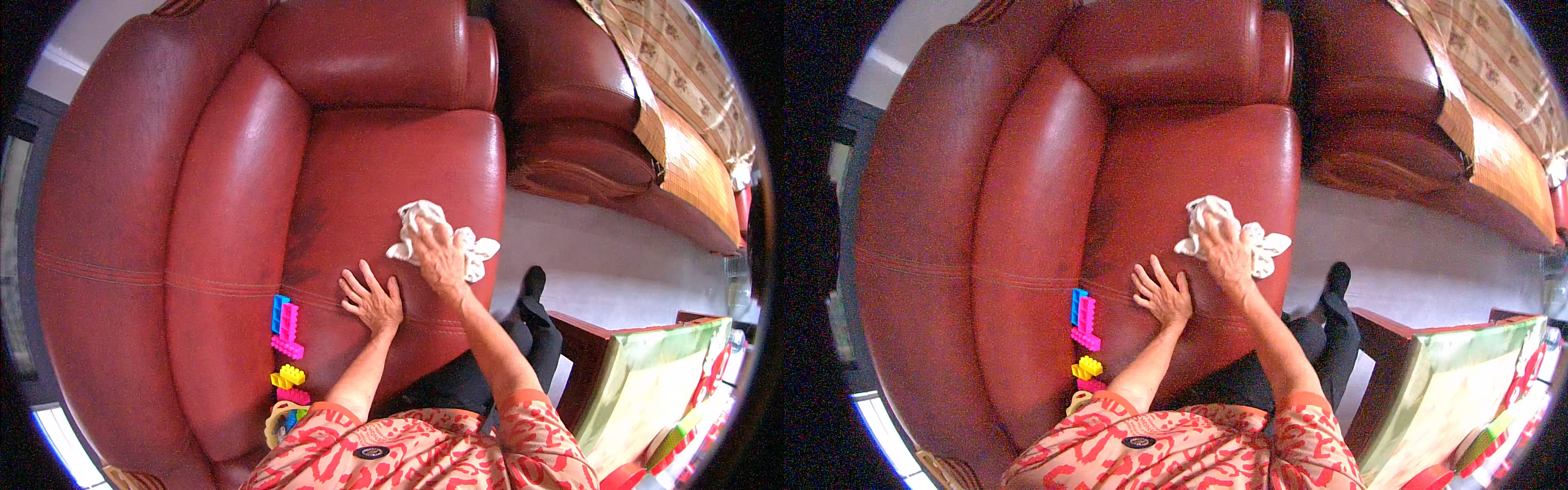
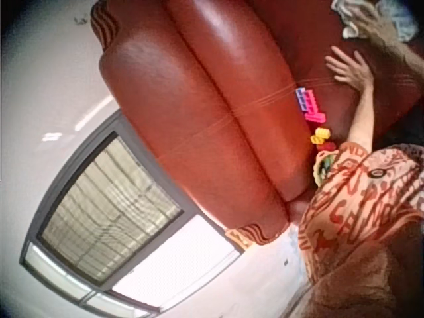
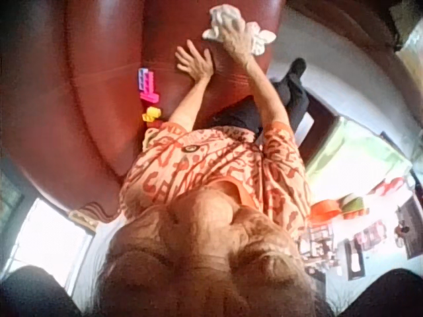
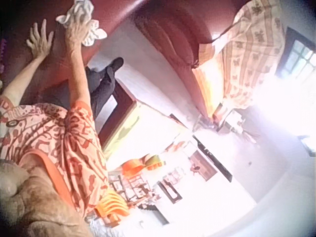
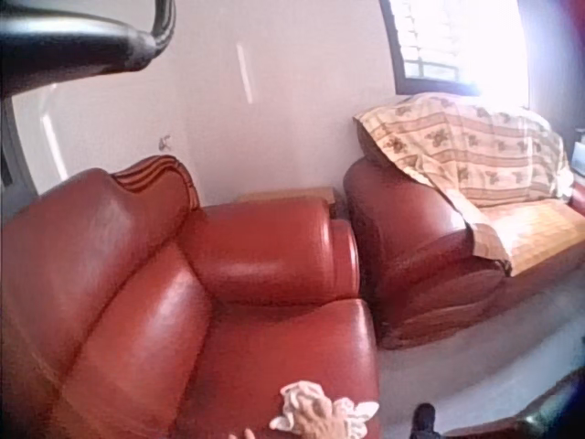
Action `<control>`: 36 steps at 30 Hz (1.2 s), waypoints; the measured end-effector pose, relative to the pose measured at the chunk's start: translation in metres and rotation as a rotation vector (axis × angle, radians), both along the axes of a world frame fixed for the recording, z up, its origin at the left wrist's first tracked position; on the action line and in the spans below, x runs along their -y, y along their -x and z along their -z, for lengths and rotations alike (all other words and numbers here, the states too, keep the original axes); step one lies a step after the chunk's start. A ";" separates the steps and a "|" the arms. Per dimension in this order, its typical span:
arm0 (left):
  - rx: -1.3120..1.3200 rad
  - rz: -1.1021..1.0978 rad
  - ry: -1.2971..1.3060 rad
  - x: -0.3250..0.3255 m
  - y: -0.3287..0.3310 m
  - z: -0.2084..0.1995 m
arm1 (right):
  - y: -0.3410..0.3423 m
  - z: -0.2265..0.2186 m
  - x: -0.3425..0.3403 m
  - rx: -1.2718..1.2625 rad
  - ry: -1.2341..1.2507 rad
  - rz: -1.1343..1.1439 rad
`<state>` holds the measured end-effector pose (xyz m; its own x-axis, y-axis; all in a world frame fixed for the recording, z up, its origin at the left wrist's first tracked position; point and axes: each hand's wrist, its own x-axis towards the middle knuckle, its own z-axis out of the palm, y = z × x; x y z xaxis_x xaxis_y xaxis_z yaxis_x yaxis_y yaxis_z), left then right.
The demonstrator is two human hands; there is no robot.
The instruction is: The person wipes a brown leather sofa and a nearby glass coffee table using a white cloth. They systematically clean the armrests, seat cushions, and backrest of the sofa, as well as the surface of the table.
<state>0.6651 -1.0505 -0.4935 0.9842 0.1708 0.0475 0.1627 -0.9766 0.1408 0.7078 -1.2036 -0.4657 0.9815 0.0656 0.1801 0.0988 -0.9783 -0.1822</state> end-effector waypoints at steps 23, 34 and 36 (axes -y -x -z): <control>0.052 0.604 0.251 0.088 -0.052 -0.019 | 0.140 -0.001 0.030 0.168 -0.602 0.186; 0.045 0.559 0.197 0.105 -0.170 -0.010 | 0.118 0.006 0.038 0.015 -0.660 0.343; 0.071 0.583 0.225 0.099 -0.165 -0.012 | 0.117 0.007 0.038 0.002 -0.667 0.342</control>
